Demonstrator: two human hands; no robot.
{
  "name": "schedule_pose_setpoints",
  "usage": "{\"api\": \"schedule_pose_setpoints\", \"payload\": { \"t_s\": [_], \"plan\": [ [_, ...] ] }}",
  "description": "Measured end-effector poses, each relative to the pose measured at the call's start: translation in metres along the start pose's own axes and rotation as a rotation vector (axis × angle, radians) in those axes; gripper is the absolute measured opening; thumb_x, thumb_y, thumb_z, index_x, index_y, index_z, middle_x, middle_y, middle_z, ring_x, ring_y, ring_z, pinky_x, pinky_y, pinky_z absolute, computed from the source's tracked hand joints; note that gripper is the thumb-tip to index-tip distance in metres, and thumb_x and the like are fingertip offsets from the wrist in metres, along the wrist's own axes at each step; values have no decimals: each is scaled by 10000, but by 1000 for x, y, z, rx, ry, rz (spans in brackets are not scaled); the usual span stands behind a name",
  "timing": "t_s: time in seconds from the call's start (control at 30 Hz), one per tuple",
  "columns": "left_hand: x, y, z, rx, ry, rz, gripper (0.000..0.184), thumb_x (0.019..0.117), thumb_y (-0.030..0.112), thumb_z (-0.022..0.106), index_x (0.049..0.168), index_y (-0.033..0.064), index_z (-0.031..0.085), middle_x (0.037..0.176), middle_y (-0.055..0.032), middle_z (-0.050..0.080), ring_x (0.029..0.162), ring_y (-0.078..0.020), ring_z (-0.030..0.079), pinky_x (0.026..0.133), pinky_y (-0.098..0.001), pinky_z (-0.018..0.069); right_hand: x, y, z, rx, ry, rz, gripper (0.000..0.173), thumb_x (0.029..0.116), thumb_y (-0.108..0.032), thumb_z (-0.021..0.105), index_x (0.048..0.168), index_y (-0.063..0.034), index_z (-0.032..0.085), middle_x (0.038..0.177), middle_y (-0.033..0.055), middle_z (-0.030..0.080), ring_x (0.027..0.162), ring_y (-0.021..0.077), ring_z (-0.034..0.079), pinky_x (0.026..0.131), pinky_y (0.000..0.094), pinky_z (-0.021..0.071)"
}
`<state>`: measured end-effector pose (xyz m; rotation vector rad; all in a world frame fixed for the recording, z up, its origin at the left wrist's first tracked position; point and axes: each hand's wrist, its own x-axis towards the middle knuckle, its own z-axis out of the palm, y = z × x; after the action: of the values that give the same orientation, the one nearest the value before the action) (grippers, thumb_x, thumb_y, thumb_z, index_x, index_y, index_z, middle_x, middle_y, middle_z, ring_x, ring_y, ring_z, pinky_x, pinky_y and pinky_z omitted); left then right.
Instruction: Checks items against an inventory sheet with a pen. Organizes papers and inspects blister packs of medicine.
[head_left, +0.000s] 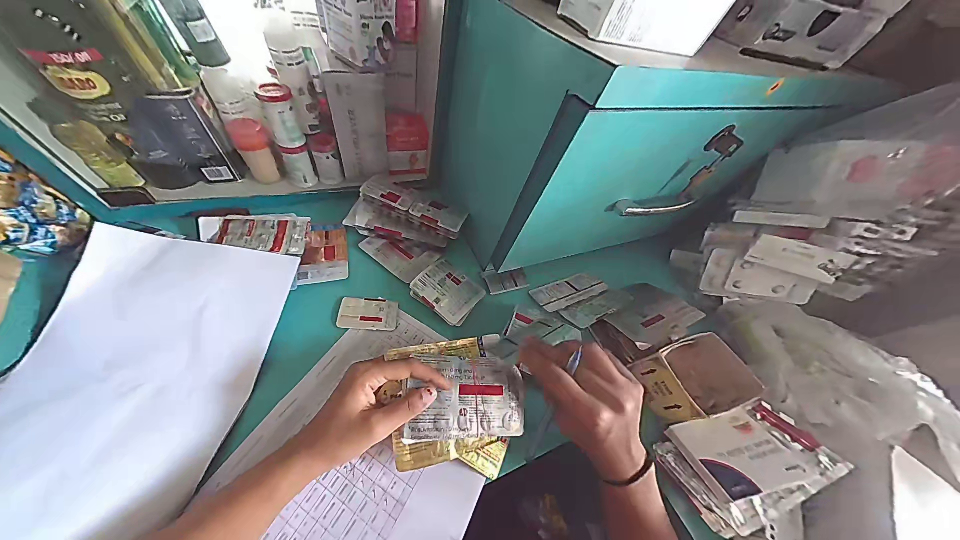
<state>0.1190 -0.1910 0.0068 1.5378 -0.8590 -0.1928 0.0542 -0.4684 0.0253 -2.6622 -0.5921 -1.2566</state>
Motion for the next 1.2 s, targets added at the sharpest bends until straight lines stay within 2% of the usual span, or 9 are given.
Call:
{"api": "schedule_pose_setpoints", "payload": {
  "t_s": [0.1,0.23,0.37,0.5,0.6,0.77,0.93,1.07,1.2],
  "plan": [
    [0,0,0,-5,-4,-1,188,995,177,593,1085,120,749,1078,94,747,995,50,663,852,-132,541,-16,3,-6,56,-117,15,183,1005,-129,603,1051,-168,775,1107,38,782,898,201,702,730,293,510],
    [0,-2,0,1,-5,4,186,1000,192,592,1076,125,747,1074,97,746,999,46,662,863,-134,537,-21,12,-18,122,-168,140,210,1001,-168,584,1046,-179,789,1128,33,778,973,215,709,770,337,521],
    [1,-1,1,0,3,3,183,992,177,591,1063,117,749,1059,106,746,970,67,654,833,-115,530,-2,19,-25,-9,-70,353,239,957,-62,565,1035,-57,791,895,137,760,787,296,690,662,397,527],
    [0,-1,0,-9,8,10,182,989,165,593,1060,110,751,1062,100,748,982,54,661,850,-128,537,19,34,-17,-28,-208,591,265,955,-3,579,1156,-37,750,855,215,719,761,419,690,657,586,519],
    [0,-1,0,-22,7,10,179,987,156,594,1067,107,747,1067,95,746,985,52,660,847,-127,537,27,42,-11,29,-312,680,318,937,49,586,1206,-37,732,913,239,721,828,448,692,722,641,509],
    [-1,0,-1,1,5,-4,184,996,183,593,1070,117,748,1061,102,742,990,64,654,849,-119,532,30,45,-13,102,-287,667,310,927,60,579,1185,-17,734,980,203,748,857,384,717,738,604,532],
    [-1,1,-2,0,15,-9,180,996,167,591,1055,109,750,1054,96,745,989,62,657,852,-121,536,30,56,-16,366,-126,593,241,1018,-130,570,1188,-29,707,1082,82,744,938,78,709,833,281,585],
    [0,-1,-2,-18,9,0,174,999,162,594,1063,108,746,1058,92,745,993,59,657,851,-121,535,33,56,-22,228,-144,682,249,1027,-164,562,1196,-63,715,999,115,738,808,149,684,713,376,549],
    [-1,0,-2,-25,9,-11,175,1002,167,597,1066,103,746,1059,91,745,993,59,657,846,-121,537,31,53,-30,70,-162,763,257,981,-83,598,1202,-18,710,1018,194,738,874,305,711,771,534,539]
  ]
}}
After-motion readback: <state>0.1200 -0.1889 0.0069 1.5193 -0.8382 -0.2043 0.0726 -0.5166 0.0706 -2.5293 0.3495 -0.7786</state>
